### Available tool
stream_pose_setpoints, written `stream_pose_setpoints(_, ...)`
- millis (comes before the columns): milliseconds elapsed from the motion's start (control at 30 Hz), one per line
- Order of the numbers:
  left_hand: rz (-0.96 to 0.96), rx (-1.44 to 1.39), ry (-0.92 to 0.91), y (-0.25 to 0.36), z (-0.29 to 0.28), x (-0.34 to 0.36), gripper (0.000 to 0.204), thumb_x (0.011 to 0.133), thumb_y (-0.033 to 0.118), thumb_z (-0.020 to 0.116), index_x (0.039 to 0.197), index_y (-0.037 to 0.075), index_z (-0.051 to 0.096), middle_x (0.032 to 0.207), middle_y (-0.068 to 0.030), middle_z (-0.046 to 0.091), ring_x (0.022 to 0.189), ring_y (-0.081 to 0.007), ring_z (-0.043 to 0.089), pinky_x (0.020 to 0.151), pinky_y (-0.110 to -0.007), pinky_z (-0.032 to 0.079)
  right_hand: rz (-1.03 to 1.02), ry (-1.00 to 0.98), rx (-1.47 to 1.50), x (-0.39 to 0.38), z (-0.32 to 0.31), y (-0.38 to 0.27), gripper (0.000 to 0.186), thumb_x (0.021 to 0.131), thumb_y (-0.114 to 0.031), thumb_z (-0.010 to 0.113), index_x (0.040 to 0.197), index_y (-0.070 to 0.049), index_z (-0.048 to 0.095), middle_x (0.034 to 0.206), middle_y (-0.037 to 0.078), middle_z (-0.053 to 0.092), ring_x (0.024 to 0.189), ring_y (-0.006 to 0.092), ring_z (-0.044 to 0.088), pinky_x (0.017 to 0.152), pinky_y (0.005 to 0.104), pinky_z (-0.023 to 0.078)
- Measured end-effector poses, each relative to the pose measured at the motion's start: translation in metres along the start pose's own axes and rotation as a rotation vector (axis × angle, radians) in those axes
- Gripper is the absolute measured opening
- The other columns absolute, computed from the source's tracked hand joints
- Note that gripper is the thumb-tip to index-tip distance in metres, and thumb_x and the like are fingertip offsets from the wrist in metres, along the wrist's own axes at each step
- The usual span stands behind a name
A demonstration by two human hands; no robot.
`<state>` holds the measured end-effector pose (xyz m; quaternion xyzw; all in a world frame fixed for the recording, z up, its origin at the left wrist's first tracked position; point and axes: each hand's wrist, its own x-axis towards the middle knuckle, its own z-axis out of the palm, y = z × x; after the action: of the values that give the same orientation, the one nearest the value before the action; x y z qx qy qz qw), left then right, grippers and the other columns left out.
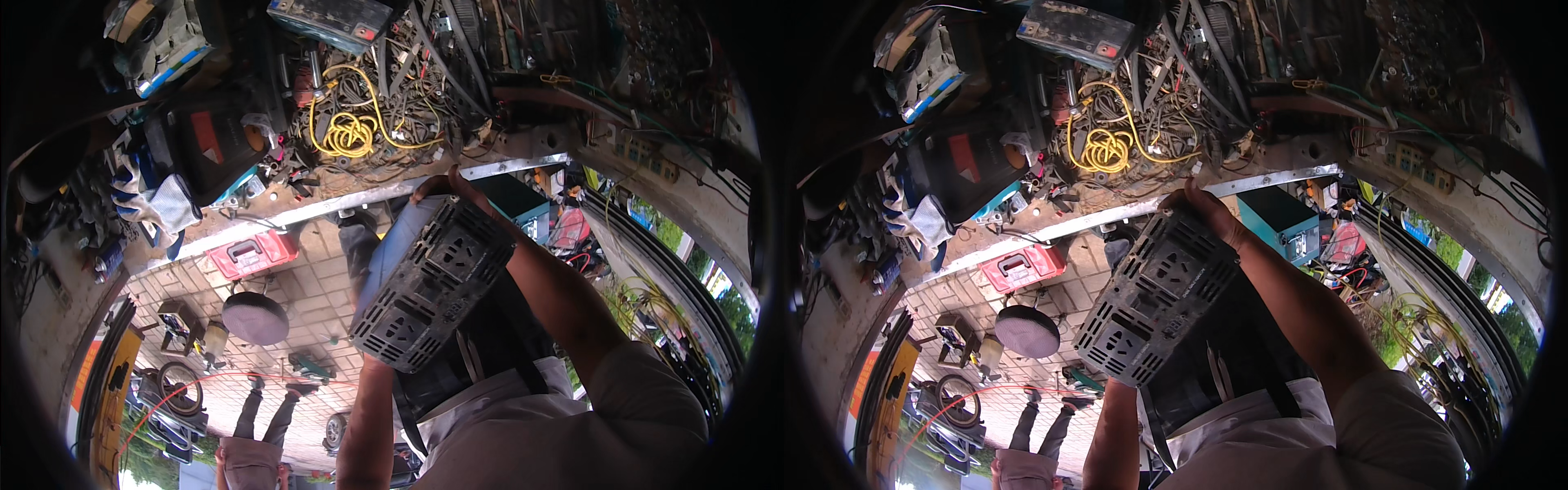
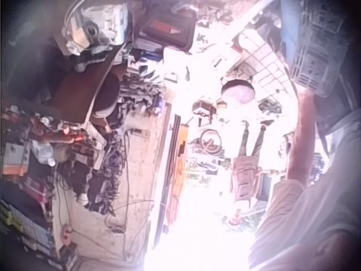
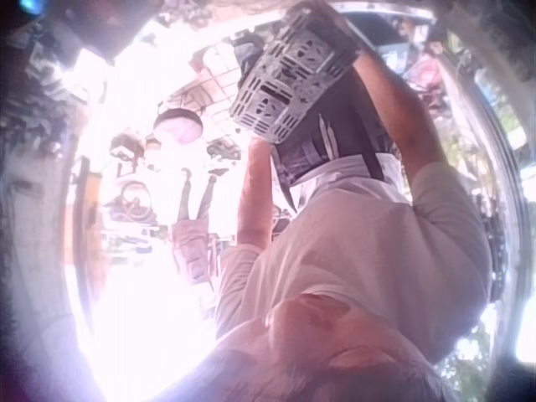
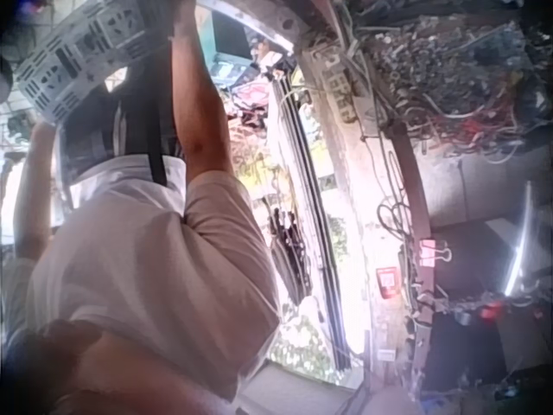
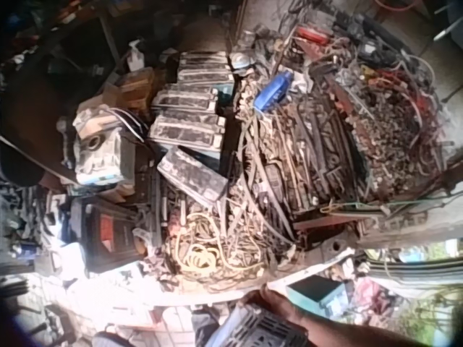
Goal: The person carries a blue power inverter into a cluttered workshop and places it on a workbench. They connect a multimeter to the inverter's terminals, observe the display, and then disconnect the leads. The person then moves to a shelf and picks up a small box.
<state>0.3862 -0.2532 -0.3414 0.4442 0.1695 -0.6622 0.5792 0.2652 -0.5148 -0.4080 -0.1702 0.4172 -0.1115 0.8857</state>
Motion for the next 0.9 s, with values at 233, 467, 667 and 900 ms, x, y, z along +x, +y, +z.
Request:
stream_pose_setpoints(233,0.002,-0.013,-0.013,0.002,0.003,0.012,0.068,0.071,0.025,0.083,0.128,0.007,0.051,0.123,-0.0073,0.059,0.108,-0.0196,0.058,0.094,-0.035,0.047,0.019,0.007,0.034,-0.002,-0.002,0.007,0.054,0.094,-0.054,0.045,0.1,-0.005,0.066,0.086,0.003,0.065,0.081,0.0091,0.06,0.078,0.0257,0.048)
stream_pose_setpoints(467,0.023,0.047,-0.045,0.013,-0.012,0.013,0.067,0.071,0.023,0.083,0.128,0.006,0.051,0.123,-0.0073,0.059,0.107,-0.0193,0.059,0.093,-0.035,0.048,0.049,0.065,0.087,0.001,0.007,0.014,0.055,0.093,-0.054,0.047,0.101,-0.003,0.066,0.087,0.004,0.066,0.081,0.0115,0.061,0.08,0.0267,0.049)
stream_pose_setpoints(667,0.167,0.494,-0.119,0.06,-0.019,0.012,0.067,0.071,0.022,0.083,0.127,0.006,0.052,0.122,-0.0073,0.06,0.106,-0.019,0.059,0.092,-0.035,0.048,-0.033,0.148,0.103,-0.001,0.018,0.031,0.048,0.093,-0.047,0.052,0.112,-0.004,0.061,0.098,0.003,0.065,0.088,0.0116,0.059,0.082,0.0285,0.049)
stream_pose_setpoints(900,0.229,0.779,-0.034,0.124,0.004,0.042,0.113,0.053,0.03,0.092,0.14,-0.002,0.028,0.13,-0.0136,0.046,0.122,-0.0246,0.044,0.102,-0.036,0.036,-0.176,0.118,0.34,-0.001,0.029,0.093,0.034,0.092,-0.027,0.057,0.118,-0.005,0.058,0.111,0.003,0.063,0.096,0.0156,0.059,0.087,0.032,0.05)
